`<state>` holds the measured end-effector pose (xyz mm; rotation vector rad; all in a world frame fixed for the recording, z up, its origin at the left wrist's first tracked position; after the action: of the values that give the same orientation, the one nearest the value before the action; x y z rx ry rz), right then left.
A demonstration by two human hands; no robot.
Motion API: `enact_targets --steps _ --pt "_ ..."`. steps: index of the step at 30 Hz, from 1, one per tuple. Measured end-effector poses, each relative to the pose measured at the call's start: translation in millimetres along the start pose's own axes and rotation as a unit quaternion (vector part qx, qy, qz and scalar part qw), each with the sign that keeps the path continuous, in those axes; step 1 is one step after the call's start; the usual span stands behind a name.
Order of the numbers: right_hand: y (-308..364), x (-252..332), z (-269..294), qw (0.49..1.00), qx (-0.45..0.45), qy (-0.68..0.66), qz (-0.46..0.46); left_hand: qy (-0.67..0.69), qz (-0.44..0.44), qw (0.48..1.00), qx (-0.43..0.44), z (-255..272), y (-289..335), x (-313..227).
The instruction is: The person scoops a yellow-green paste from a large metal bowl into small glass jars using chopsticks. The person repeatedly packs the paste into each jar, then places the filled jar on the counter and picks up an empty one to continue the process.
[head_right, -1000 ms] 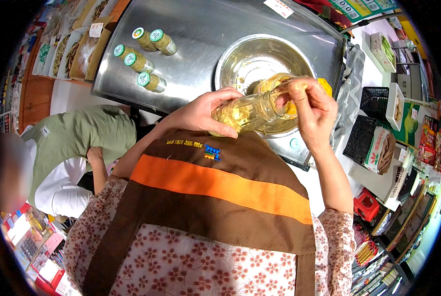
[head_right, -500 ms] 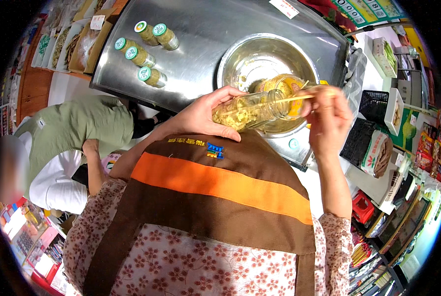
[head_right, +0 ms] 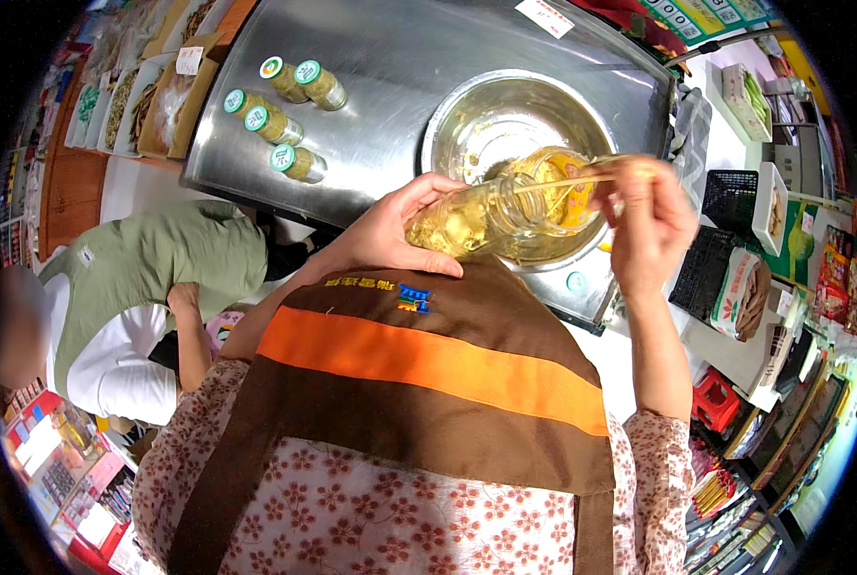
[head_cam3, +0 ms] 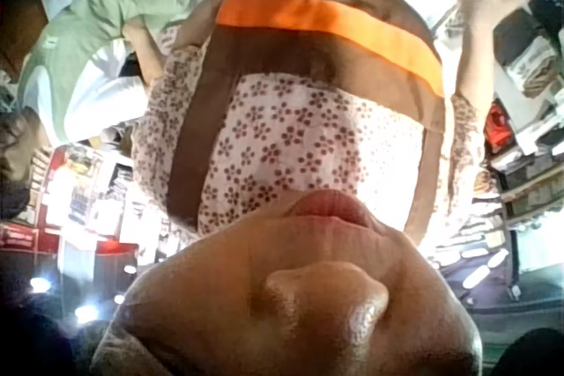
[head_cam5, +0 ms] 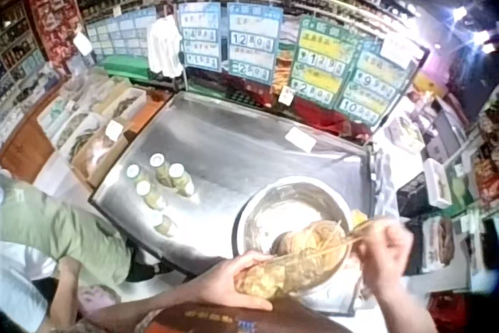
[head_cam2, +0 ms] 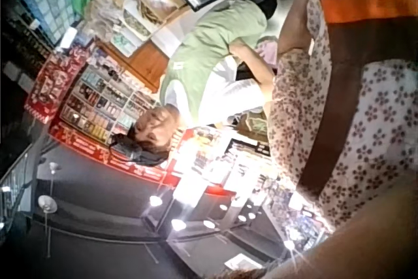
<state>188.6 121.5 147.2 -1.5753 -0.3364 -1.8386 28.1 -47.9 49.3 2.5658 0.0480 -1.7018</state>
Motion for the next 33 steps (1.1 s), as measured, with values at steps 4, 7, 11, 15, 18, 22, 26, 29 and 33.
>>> enact_targets --steps 4,7,11,15,18,22,26,29,33 --pt "3 21 8 0.988 0.012 0.111 0.106 0.021 0.032 0.999 -0.013 1 1 0" --pt "17 1 -16 0.982 0.051 0.182 0.019 0.023 0.051 0.998 -0.002 0 0 9" --pt "5 3 -6 0.991 0.065 0.114 0.001 0.006 0.022 1.000 0.005 4 -2 10" --pt "-7 11 10 0.996 0.008 0.091 0.016 0.029 0.045 0.998 0.018 6 -3 10" --pt "9 -9 -15 0.998 0.041 0.042 -0.021 0.019 0.063 0.997 0.037 7 -4 10" --pt "8 -14 -12 0.996 0.062 0.044 -0.049 0.059 0.069 0.995 0.038 17 -4 16" --pt "-10 -14 0 0.999 -0.004 -0.026 -0.021 0.237 0.166 0.957 -0.014 26 -5 30" --pt "17 -33 -32 0.999 0.002 0.008 -0.053 0.269 0.179 0.946 0.008 28 -9 35" --pt "5 -44 -32 0.996 0.036 -0.034 -0.076 0.199 0.155 0.968 0.008 25 -4 35"
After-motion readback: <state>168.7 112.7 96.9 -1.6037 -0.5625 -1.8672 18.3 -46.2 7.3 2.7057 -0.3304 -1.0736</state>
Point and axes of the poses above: each hand's wrist, its own y-axis away from the middle knuckle, its own z-axis out of the back of the hand, x = y × z, the point moved 5 cm from there along -y, towards the middle knuckle, and after that the axes turned 9 degrees about y, right-handed, at the moved point
